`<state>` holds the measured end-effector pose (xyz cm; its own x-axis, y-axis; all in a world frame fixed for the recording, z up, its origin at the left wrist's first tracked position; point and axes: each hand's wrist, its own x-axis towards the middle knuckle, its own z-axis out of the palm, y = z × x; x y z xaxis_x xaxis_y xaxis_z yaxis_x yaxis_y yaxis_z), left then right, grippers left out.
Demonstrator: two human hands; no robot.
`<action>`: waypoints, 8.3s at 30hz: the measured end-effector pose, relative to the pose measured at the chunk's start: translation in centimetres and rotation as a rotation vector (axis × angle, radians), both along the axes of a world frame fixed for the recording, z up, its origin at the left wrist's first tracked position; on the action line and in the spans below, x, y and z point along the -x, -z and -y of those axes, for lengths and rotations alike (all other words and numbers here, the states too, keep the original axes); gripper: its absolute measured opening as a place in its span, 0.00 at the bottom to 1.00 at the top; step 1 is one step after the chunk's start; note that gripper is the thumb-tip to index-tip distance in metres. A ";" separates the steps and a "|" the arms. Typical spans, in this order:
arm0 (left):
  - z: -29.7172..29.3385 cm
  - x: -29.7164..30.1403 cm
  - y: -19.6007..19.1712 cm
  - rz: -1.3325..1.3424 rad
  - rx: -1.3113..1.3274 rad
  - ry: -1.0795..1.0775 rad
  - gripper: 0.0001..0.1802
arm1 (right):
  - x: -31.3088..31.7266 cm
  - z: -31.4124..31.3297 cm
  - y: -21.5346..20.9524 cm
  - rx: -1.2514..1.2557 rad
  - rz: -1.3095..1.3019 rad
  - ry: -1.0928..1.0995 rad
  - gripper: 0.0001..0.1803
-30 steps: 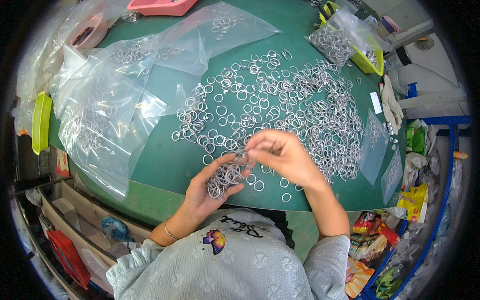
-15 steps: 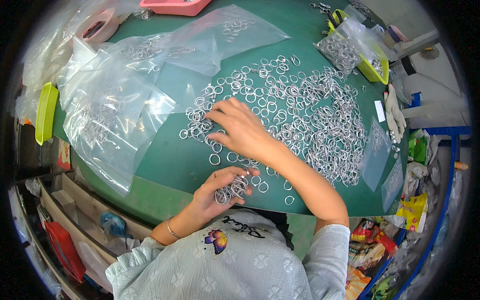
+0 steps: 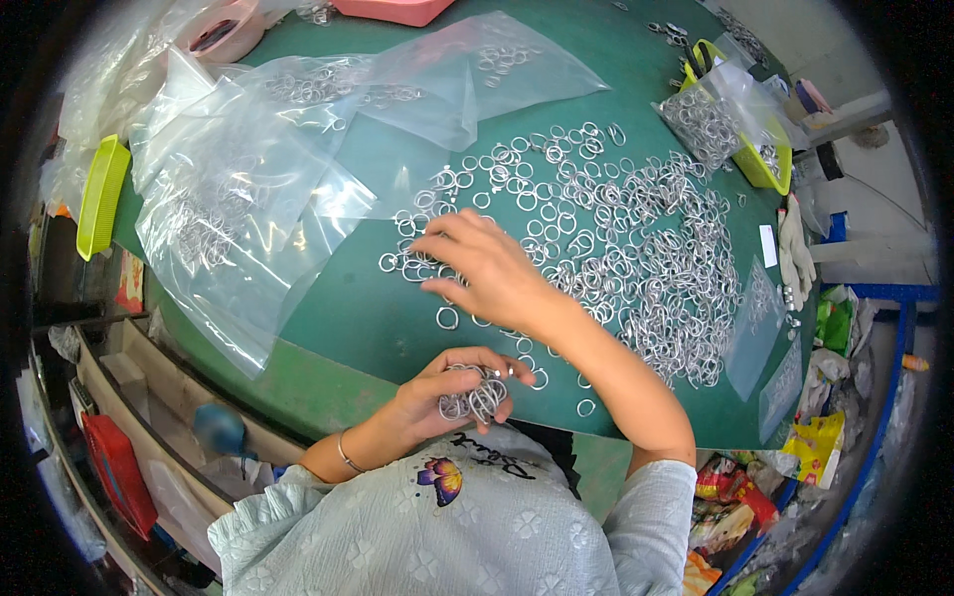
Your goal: The person sorts through a large pile of silver-colored metal rings on a green table by hand, picking up individual rings and moving them into a pile in their left palm.
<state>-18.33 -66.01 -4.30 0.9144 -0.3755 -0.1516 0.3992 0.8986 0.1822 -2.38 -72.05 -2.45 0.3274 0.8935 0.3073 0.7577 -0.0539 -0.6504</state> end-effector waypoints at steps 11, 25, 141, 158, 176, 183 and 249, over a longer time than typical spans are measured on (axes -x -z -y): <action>-0.6 0.6 0.4 -0.025 -0.065 -0.139 0.10 | -1.2 2.8 -1.5 0.077 -0.353 0.176 0.05; -0.2 0.6 0.8 -0.132 0.029 -0.187 0.22 | -0.2 5.1 -2.6 0.004 -0.148 0.232 0.14; 3.2 -7.6 -0.3 0.952 -2.452 -0.253 0.18 | 8.2 16.5 1.1 0.009 0.000 0.510 0.28; 4.6 -5.0 -1.0 0.800 -2.494 -0.294 0.18 | 3.3 25.3 -1.2 -0.040 -0.209 1.046 0.15; 9.2 -3.5 -2.2 -0.253 -0.404 0.223 0.22 | 5.1 21.1 -0.8 -0.050 0.053 0.831 0.06; 8.5 -3.0 -1.0 -0.213 -0.443 0.226 0.21 | 5.2 22.7 -1.3 -0.028 0.032 0.959 0.10; 7.3 -2.7 -2.0 -0.371 -0.267 0.124 0.19 | 4.9 17.3 -3.0 0.034 -0.605 0.560 0.10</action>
<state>-15.59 -73.36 -2.26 0.7311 -0.3816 -0.5655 0.5820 0.7814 0.2251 -7.29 -89.37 0.59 0.8273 0.5546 -0.0893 0.1322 -0.3468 -0.9286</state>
